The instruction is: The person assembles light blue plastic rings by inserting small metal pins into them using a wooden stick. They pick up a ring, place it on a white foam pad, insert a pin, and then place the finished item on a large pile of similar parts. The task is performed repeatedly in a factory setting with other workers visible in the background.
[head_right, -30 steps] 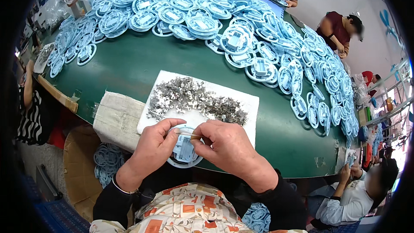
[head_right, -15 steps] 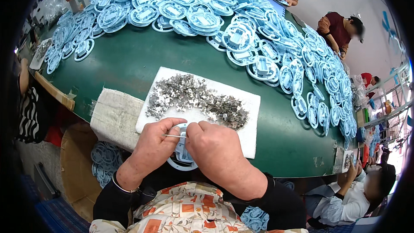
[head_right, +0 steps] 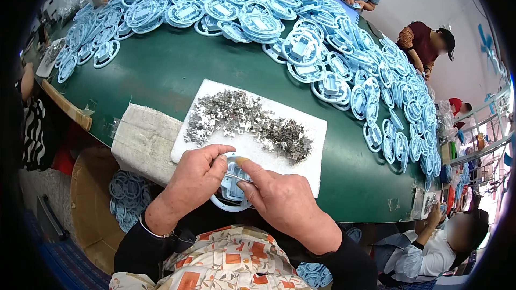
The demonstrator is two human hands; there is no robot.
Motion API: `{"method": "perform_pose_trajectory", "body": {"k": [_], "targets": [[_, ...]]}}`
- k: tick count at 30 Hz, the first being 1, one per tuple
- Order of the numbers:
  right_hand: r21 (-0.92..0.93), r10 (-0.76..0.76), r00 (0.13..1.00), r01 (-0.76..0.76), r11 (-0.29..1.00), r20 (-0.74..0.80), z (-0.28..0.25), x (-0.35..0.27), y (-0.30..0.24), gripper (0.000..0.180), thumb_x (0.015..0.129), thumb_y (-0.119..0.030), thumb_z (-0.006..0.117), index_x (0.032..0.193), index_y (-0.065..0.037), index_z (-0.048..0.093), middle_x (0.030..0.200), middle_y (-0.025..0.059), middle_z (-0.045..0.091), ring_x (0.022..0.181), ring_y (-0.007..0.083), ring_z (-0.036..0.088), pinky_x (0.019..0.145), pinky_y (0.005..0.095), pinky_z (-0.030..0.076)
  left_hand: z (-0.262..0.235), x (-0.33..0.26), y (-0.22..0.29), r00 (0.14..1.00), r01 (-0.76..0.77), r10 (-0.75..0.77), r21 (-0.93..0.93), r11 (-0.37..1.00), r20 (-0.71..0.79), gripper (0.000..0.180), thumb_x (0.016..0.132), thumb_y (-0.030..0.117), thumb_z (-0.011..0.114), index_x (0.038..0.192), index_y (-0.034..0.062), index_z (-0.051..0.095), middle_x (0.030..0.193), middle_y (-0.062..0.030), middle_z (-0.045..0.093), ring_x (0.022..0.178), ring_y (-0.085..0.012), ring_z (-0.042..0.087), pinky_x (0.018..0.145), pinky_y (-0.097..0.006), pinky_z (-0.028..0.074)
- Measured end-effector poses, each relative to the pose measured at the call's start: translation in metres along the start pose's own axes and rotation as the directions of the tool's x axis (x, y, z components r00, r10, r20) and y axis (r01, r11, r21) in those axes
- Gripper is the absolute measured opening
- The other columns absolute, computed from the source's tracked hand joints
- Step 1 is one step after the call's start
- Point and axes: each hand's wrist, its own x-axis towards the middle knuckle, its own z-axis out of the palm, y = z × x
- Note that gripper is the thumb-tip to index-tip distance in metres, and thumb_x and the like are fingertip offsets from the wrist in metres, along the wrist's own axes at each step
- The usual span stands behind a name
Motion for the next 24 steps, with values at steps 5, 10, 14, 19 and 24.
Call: {"method": "perform_pose_trajectory", "body": {"k": [5,10,14,19,24], "targets": [[-0.071,-0.087,0.994,0.082,0.994,-0.073,-0.001,-0.006,0.02,0.036,0.092,-0.016,0.069,0.128,-0.017,0.066,0.07,0.0065,0.065,0.057,0.0284,0.065,0.049,0.0409,0.049,-0.002,0.001,0.005,0.999,0.042,-0.042,0.02,0.999,0.022,0.032,0.099,0.011,0.053,0.118,-0.0096,0.067,0.079,-0.0143,0.073,0.067,-0.0124,0.065,0.062,-0.03,0.053],[-0.205,-0.085,0.996,0.08,0.975,-0.017,-0.006,-0.009,0.018,0.036,0.089,-0.016,0.071,0.125,-0.02,0.069,0.066,0.0033,0.06,0.055,0.0252,0.063,0.048,0.04,0.048,-0.001,0.001,0.004,0.999,0.046,-0.046,0.018,0.999,0.018,0.031,0.099,0.011,0.053,0.118,-0.0094,0.067,0.075,-0.0112,0.071,0.065,-0.0117,0.064,0.06,-0.029,0.053],[-0.281,-0.092,0.995,0.095,0.955,0.024,-0.01,-0.007,0.016,0.04,0.087,-0.014,0.072,0.127,-0.02,0.069,0.065,0.0024,0.059,0.055,0.0248,0.062,0.047,0.04,0.048,0.001,0.002,0.001,1.0,0.015,-0.015,0.021,1.0,0.001,0.031,0.099,0.011,0.052,0.118,-0.0092,0.067,0.074,-0.0096,0.07,0.063,-0.0108,0.063,0.059,-0.029,0.052],[-0.228,-0.075,0.997,0.079,0.97,0.023,-0.01,-0.005,0.015,0.039,0.085,-0.011,0.07,0.124,-0.019,0.069,0.064,0.0045,0.062,0.054,0.0262,0.064,0.048,0.041,0.049,0.003,0.003,-0.002,1.0,0.011,-0.011,0.028,1.0,-0.006,0.031,0.099,0.011,0.052,0.117,-0.0093,0.067,0.07,-0.0092,0.068,0.059,-0.0102,0.06,0.056,-0.029,0.049],[-0.311,-0.039,0.972,0.112,0.944,0.23,-0.034,0.015,-0.008,0.022,0.083,-0.008,0.067,0.105,-0.009,0.068,0.067,0.0103,0.067,0.06,0.0301,0.069,0.051,0.0438,0.052,0.005,0.0,0.002,0.999,-0.003,0.005,0.05,0.999,-0.044,0.03,0.099,0.011,0.052,0.117,-0.0083,0.068,0.063,-0.01,0.064,0.055,-0.0104,0.056,0.052,-0.031,0.045]]}}
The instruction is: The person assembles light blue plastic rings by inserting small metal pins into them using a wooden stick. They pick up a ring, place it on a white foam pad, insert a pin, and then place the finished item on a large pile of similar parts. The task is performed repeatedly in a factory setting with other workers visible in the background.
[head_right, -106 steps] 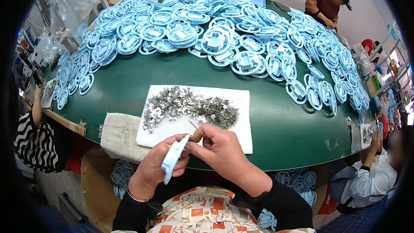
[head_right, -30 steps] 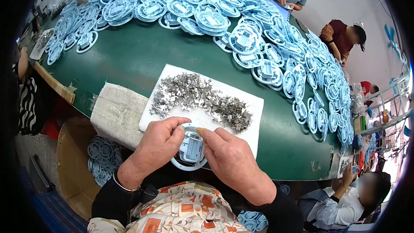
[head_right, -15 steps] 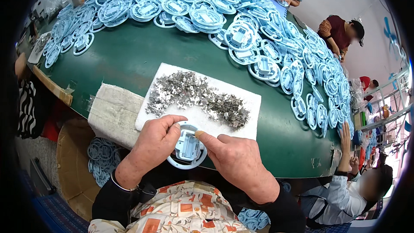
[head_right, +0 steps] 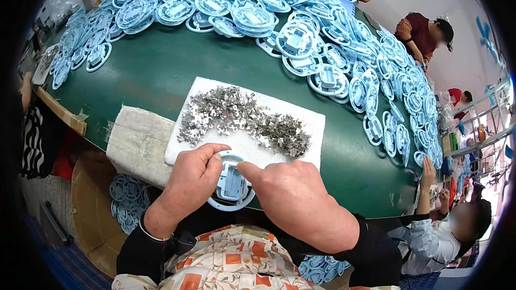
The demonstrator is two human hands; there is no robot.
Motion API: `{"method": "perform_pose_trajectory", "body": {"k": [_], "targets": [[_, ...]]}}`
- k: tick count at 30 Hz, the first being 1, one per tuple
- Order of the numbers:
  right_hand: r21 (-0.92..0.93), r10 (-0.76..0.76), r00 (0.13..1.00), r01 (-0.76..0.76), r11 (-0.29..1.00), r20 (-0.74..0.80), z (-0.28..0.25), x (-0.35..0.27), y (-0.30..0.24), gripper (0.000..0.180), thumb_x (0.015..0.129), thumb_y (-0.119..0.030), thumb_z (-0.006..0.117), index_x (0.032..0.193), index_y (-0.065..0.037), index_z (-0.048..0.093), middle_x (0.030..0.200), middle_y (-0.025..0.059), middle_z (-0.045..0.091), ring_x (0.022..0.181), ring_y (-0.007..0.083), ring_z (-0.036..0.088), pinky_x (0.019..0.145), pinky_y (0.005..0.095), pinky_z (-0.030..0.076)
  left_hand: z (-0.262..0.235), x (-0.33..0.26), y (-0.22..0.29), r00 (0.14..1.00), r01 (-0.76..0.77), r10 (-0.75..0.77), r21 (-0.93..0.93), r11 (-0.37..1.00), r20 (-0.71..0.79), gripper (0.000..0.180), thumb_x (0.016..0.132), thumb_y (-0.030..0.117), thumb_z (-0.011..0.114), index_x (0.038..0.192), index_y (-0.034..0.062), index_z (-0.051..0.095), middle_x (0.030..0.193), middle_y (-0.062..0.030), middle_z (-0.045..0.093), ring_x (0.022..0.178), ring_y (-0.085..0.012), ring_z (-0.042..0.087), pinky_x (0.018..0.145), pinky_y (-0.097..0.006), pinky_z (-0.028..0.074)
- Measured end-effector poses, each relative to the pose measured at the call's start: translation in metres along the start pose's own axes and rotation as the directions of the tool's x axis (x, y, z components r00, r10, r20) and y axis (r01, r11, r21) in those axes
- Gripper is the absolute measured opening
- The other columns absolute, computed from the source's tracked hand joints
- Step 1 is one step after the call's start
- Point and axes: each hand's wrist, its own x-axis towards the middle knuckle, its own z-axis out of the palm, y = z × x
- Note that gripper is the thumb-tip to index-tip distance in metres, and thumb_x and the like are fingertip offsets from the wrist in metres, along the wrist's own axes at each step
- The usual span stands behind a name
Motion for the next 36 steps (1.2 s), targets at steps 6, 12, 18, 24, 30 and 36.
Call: {"method": "perform_pose_trajectory", "body": {"k": [6,12,18,24,30,36], "targets": [[-0.156,-0.06,0.989,0.08,0.985,0.133,-0.013,0.018,-0.011,0.022,0.081,-0.006,0.066,0.103,-0.011,0.066,0.059,0.0072,0.062,0.058,0.0301,0.068,0.052,0.0428,0.051,0.002,0.002,-0.002,1.0,-0.02,0.02,0.044,0.999,-0.006,0.028,0.1,0.011,0.052,0.116,-0.0055,0.069,0.061,-0.0096,0.061,0.052,-0.0111,0.055,0.051,-0.031,0.045],[0.051,0.016,0.998,-0.013,0.999,-0.053,-0.006,-0.001,0.008,0.015,0.092,-0.017,0.065,0.102,-0.006,0.065,0.069,0.013,0.069,0.065,0.0338,0.07,0.057,0.0456,0.053,-0.008,0.0,-0.003,0.99,0.121,-0.107,-0.175,0.977,0.09,0.029,0.103,0.01,0.049,0.122,-0.0036,0.066,0.081,-0.0049,0.07,0.063,-0.0067,0.061,0.056,-0.027,0.051],[0.965,0.284,0.955,0.006,0.262,-0.083,0.067,-0.03,0.033,0.03,0.103,-0.027,0.065,0.121,-0.002,0.063,0.079,-0.004,0.064,0.063,0.0043,0.052,0.054,0.0244,0.042,-0.001,-0.01,0.012,0.962,0.232,-0.096,-0.573,0.787,0.257,0.031,0.106,0.011,0.047,0.13,-0.0033,0.061,0.106,-0.0059,0.069,0.089,-0.0059,0.064,0.079,-0.022,0.054],[0.97,0.242,0.942,-0.241,0.009,0.232,0.04,-0.042,0.032,0.027,0.106,-0.026,0.058,0.116,-0.001,0.062,0.082,-0.0062,0.06,0.072,0.0009,0.05,0.062,0.0196,0.041,-0.005,-0.023,0.025,0.948,0.153,-0.009,-0.431,0.889,0.319,0.037,0.104,0.01,0.05,0.138,-0.0034,0.057,0.107,-0.0039,0.065,0.088,-0.006,0.06,0.082,-0.023,0.052],[0.978,0.267,0.955,-0.169,0.127,0.13,0.041,-0.046,0.025,0.026,0.108,-0.024,0.054,0.118,-0.002,0.064,0.077,-0.0077,0.053,0.064,0.0014,0.041,0.056,0.0195,0.035,0.0,-0.018,0.025,0.886,-0.377,0.337,0.073,0.923,0.318,0.046,0.1,0.007,0.045,0.145,-0.0037,0.046,0.115,-0.0094,0.064,0.096,-0.02,0.065,0.085,-0.032,0.054],[0.967,0.376,0.916,0.048,0.248,-0.142,0.052,-0.041,0.01,0.019,0.104,-0.015,0.06,0.116,-0.002,0.066,0.071,-0.005,0.05,0.064,0.0033,0.043,0.058,0.0235,0.038,-0.001,-0.021,0.004,0.84,0.386,0.138,-0.756,0.529,0.525,0.043,0.109,0.02,0.045,0.146,-0.0014,0.044,0.104,-0.0099,0.062,0.082,-0.0168,0.065,0.072,-0.031,0.055]]}}
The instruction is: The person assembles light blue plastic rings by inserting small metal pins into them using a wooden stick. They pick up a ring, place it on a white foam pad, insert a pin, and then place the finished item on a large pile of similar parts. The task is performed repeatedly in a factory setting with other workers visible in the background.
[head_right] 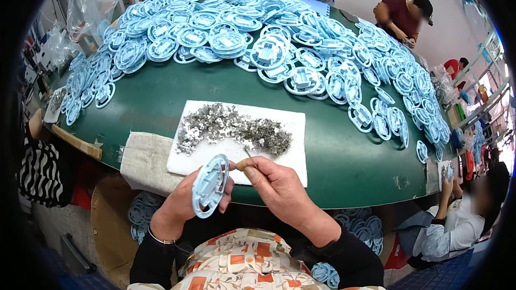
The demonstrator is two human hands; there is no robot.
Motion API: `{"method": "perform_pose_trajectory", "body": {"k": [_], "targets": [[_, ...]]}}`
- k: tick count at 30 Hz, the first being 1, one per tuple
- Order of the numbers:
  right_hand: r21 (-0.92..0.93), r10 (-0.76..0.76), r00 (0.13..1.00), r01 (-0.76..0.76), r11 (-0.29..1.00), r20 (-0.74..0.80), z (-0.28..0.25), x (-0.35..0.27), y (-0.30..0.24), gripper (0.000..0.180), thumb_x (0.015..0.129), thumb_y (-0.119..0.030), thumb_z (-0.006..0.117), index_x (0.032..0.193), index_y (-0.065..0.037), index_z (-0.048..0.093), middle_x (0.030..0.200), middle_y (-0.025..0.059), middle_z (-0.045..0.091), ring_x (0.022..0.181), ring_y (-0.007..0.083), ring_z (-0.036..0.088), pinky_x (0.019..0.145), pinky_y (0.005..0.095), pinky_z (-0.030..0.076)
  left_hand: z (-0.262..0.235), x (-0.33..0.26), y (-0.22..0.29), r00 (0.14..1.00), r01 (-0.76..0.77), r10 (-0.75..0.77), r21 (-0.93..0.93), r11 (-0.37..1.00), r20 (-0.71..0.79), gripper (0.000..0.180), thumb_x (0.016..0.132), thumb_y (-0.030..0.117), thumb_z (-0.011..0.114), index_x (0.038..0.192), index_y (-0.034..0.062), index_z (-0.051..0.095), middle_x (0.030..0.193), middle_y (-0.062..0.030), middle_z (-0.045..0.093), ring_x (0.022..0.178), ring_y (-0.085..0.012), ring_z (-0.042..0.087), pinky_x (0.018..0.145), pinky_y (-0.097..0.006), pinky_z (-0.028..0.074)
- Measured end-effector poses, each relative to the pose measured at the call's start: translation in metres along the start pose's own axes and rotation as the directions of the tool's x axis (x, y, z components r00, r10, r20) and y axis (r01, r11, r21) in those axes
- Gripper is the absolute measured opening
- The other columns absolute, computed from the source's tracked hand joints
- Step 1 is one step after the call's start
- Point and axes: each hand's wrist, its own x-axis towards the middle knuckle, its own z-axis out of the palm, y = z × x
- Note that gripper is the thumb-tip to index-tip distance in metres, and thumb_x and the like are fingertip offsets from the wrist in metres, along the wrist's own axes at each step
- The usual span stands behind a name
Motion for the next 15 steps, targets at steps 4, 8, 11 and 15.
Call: {"method": "perform_pose_trajectory", "body": {"k": [4,8,11,15], "targets": [[-0.155,-0.051,0.999,0.052,0.987,0.009,0.008,0.003,0.003,0.012,0.096,-0.012,0.072,0.1,-0.003,0.065,0.065,-0.0036,0.049,0.06,0.0044,0.042,0.055,0.0242,0.037,0.0,-0.005,-0.011,0.996,-0.043,0.05,-0.094,0.995,0.074,0.047,0.107,0.024,0.05,0.147,-0.0007,0.043,0.103,-0.0116,0.062,0.081,-0.0185,0.065,0.069,-0.032,0.055],[-0.189,-0.033,0.999,0.032,0.981,0.0,0.009,0.007,0.002,0.02,0.09,-0.014,0.079,0.089,-0.003,0.062,0.061,-0.0021,0.049,0.057,0.0045,0.041,0.054,0.0247,0.037,0.002,-0.008,-0.021,0.997,-0.052,0.058,-0.105,0.993,0.054,0.045,0.108,0.024,0.049,0.145,-0.001,0.043,0.104,-0.0136,0.062,0.083,-0.0202,0.065,0.07,-0.032,0.055],[-0.195,-0.005,1.0,0.004,0.981,-0.009,0.009,0.01,0.002,0.021,0.09,-0.015,0.079,0.086,-0.003,0.062,0.061,-0.0032,0.049,0.057,0.0041,0.039,0.053,0.0249,0.036,0.007,-0.008,-0.018,0.998,-0.041,0.049,-0.174,0.984,0.04,0.047,0.107,0.026,0.05,0.146,-0.0006,0.044,0.105,-0.0166,0.063,0.082,-0.0223,0.066,0.069,-0.033,0.055],[-0.04,0.032,0.999,-0.032,0.999,0.022,0.014,0.011,0.002,0.023,0.092,-0.015,0.078,0.085,-0.002,0.06,0.063,-0.0052,0.05,0.058,0.003,0.039,0.053,0.0244,0.036,-0.011,-0.008,-0.029,0.991,0.058,-0.008,-0.371,0.927,0.134,0.063,0.101,0.032,0.059,0.15,-0.0036,0.041,0.109,-0.0256,0.066,0.076,-0.0266,0.068,0.058,-0.031,0.053]]}}
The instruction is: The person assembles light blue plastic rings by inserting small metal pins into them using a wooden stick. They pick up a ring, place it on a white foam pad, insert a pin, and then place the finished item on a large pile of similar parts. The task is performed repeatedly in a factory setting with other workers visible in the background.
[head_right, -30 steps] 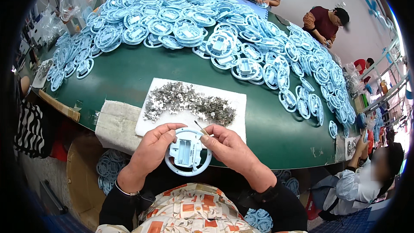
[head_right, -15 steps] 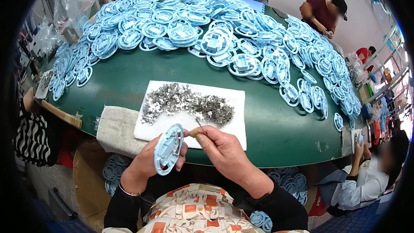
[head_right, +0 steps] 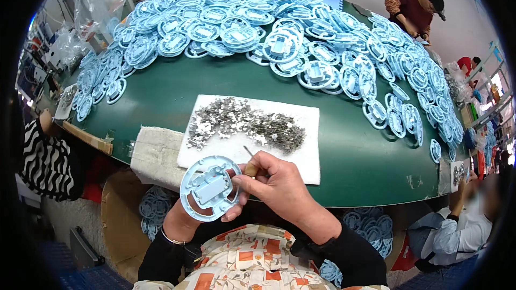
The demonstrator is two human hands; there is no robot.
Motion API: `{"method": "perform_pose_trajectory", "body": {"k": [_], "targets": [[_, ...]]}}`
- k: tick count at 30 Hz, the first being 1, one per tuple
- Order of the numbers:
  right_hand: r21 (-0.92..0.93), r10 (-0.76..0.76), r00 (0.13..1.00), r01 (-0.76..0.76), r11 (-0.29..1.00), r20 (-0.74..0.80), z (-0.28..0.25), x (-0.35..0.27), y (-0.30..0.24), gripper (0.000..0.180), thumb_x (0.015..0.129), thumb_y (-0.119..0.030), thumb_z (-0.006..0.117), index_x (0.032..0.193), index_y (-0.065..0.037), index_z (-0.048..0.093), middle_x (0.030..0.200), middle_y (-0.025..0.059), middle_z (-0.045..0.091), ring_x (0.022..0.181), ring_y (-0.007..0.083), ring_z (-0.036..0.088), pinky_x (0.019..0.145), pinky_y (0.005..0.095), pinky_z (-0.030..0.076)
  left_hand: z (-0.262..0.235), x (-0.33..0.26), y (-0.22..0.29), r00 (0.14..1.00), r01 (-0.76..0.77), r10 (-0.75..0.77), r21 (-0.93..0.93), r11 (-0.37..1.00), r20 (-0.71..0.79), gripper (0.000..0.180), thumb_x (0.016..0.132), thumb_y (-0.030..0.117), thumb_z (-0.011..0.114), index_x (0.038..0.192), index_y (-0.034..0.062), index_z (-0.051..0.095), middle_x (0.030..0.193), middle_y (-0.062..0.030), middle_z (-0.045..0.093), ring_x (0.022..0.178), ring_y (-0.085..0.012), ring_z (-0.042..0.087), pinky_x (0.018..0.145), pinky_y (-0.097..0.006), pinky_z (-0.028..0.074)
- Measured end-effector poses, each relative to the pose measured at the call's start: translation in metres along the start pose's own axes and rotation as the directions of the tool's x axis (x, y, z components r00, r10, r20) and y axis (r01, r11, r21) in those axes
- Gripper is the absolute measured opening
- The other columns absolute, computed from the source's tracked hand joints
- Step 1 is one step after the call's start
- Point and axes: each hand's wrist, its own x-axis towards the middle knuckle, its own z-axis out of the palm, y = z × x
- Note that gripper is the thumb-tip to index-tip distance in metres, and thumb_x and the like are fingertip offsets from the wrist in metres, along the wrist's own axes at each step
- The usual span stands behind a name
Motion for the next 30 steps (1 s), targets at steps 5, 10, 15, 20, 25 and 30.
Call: {"method": "perform_pose_trajectory", "body": {"k": [5,10,15,20,25,30], "targets": [[-0.055,-0.099,0.994,0.097,0.994,-0.04,-0.016,-0.014,0.013,0.02,0.096,-0.015,0.073,0.087,0.0,0.062,0.064,-0.0027,0.053,0.059,0.0043,0.043,0.053,0.0238,0.037,-0.01,-0.061,0.024,0.998,-0.059,0.054,-0.18,0.982,-0.034,0.075,0.1,0.045,0.053,0.151,-0.0076,0.038,0.113,-0.033,0.062,0.075,-0.0366,0.067,0.058,-0.036,0.051],[-0.277,-0.188,0.976,0.152,0.949,-0.108,-0.042,-0.033,0.031,0.02,0.095,-0.013,0.073,0.084,0.001,0.062,0.063,0.0012,0.055,0.058,0.0053,0.047,0.052,0.0246,0.041,-0.051,-0.213,0.058,0.739,0.143,0.183,0.417,0.898,-0.648,0.056,0.1,0.023,0.052,0.15,-0.001,0.044,0.115,-0.0242,0.068,0.09,-0.0309,0.071,0.075,-0.038,0.057],[-0.325,-0.264,0.956,0.211,0.922,-0.128,-0.051,-0.042,0.058,0.014,0.093,-0.01,0.073,0.084,-0.001,0.066,0.061,0.0032,0.06,0.052,0.007,0.054,0.05,0.0248,0.044,-0.131,-0.345,0.061,0.424,0.798,0.494,0.571,0.192,-0.759,0.036,0.098,0.016,0.055,0.127,-0.004,0.064,0.101,-0.0152,0.075,0.088,-0.0199,0.073,0.08,-0.032,0.057],[-0.338,-0.364,0.924,0.307,0.89,-0.12,-0.052,-0.046,0.07,0.013,0.089,-0.009,0.074,0.081,-0.002,0.067,0.064,0.0078,0.065,0.051,0.0139,0.061,0.049,0.0268,0.047,0.02,-0.161,0.102,0.381,0.74,0.592,0.618,0.265,-0.71,0.023,0.096,0.014,0.061,0.103,-0.0052,0.072,0.08,-0.0109,0.075,0.081,-0.0164,0.072,0.074,-0.032,0.056],[-0.363,-0.386,0.913,0.318,0.876,-0.131,-0.054,-0.049,0.072,0.013,0.086,-0.009,0.076,0.079,-0.003,0.067,0.067,0.0089,0.067,0.051,0.0199,0.063,0.05,0.0296,0.049,0.044,0.015,0.15,0.815,0.305,0.579,0.847,-0.436,0.005,0.023,0.091,0.015,0.067,0.106,-0.0014,0.071,0.087,-0.0148,0.071,0.076,-0.0247,0.069,0.072,-0.034,0.055],[-0.386,-0.43,0.895,0.357,0.851,-0.12,-0.053,-0.046,0.071,0.012,0.085,-0.01,0.076,0.078,-0.005,0.068,0.068,0.0091,0.067,0.054,0.0232,0.064,0.051,0.0317,0.049,-0.008,0.178,0.208,0.856,0.243,0.487,0.693,-0.679,0.177,0.057,0.085,0.03,0.076,0.135,0.0091,0.059,0.14,-0.0185,0.054,0.124,-0.0363,0.054,0.103,-0.043,0.047]]}}
